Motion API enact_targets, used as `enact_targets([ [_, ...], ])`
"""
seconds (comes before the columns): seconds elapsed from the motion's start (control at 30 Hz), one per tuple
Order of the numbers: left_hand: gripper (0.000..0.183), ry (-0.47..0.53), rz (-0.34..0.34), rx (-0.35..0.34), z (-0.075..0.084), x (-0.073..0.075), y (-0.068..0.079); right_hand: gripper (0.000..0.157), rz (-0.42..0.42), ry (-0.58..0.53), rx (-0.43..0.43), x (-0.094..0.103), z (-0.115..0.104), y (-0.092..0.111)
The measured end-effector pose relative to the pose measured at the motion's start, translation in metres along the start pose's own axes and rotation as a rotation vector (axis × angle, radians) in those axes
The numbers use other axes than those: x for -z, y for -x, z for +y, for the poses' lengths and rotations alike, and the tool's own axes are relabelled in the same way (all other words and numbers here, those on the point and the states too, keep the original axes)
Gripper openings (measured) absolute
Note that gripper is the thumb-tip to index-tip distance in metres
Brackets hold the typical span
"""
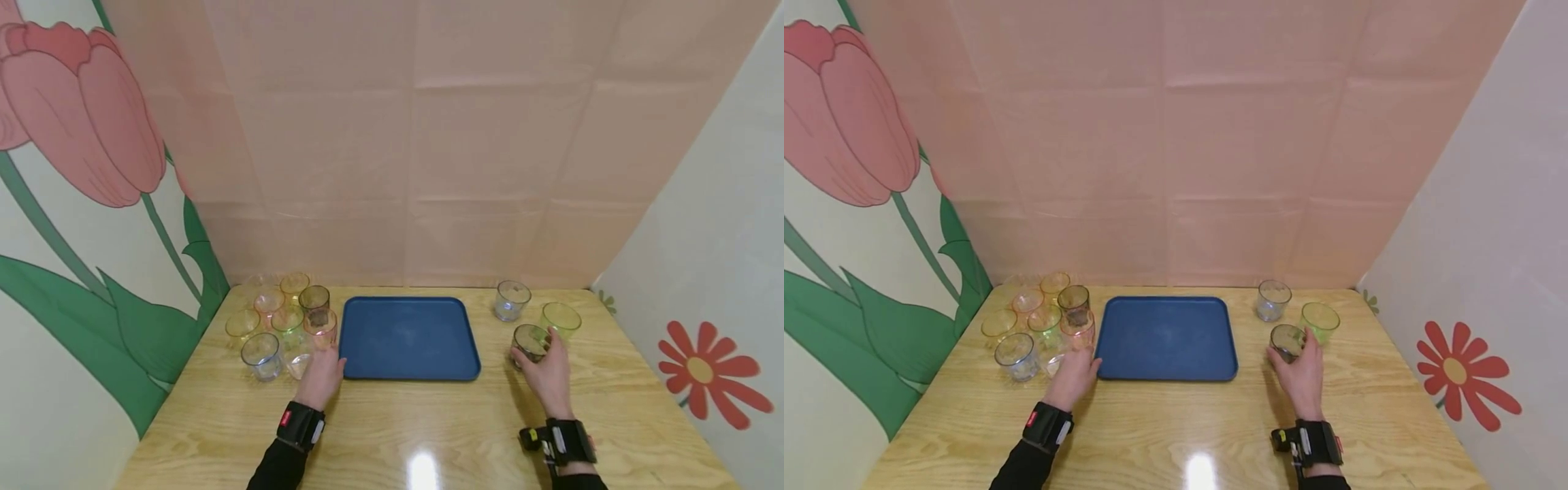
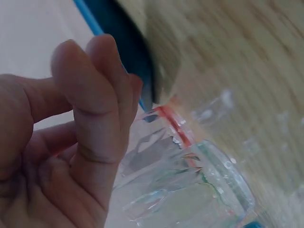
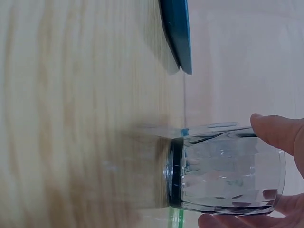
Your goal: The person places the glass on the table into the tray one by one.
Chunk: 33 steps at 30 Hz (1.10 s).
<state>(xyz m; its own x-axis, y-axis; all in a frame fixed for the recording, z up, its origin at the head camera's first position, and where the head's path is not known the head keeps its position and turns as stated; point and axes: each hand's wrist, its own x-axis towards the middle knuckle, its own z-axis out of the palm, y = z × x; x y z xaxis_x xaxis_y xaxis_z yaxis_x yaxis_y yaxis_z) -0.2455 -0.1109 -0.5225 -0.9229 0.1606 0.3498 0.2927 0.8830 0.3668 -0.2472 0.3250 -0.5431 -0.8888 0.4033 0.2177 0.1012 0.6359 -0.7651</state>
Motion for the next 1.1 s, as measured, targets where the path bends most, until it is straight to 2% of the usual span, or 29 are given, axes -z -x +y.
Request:
enact_targets([
  [0.13, 0.016, -0.047, 0.007, -0.053, -0.004, -0.008, 0.002, 0.105, 0.009, -0.044, -0.004, -0.002, 0.000, -0.001],
  [0.27, 0.016, -0.050, 0.028, -0.094, -0.007, -0.014, 0.002, 0.096, 0.021, -0.075, 0.010, -0.006, -0.001, -0.003],
  [0.37, 0.013, 0.004, -0.011, -0.060, -0.009, -0.015, 0.002, 0.090, 0.022, -0.120, -0.006, -0.010, -0.003, -0.003],
  [0.6, 0.011, 0.067, -0.108, -0.010, -0.011, -0.012, -0.003, 0.098, -0.036, -0.336, -0.138, -0.025, -0.012, -0.004],
  [0.87, 0.009, 0.114, -0.151, 0.033, -0.012, -0.008, -0.007, 0.092, -0.023, -0.421, -0.085, -0.044, -0.021, -0.014],
  [1.1, 0.008, 0.123, -0.190, 0.047, -0.009, -0.005, -0.007, 0.088, 0.008, -0.499, -0.093, -0.053, -0.019, -0.014],
])
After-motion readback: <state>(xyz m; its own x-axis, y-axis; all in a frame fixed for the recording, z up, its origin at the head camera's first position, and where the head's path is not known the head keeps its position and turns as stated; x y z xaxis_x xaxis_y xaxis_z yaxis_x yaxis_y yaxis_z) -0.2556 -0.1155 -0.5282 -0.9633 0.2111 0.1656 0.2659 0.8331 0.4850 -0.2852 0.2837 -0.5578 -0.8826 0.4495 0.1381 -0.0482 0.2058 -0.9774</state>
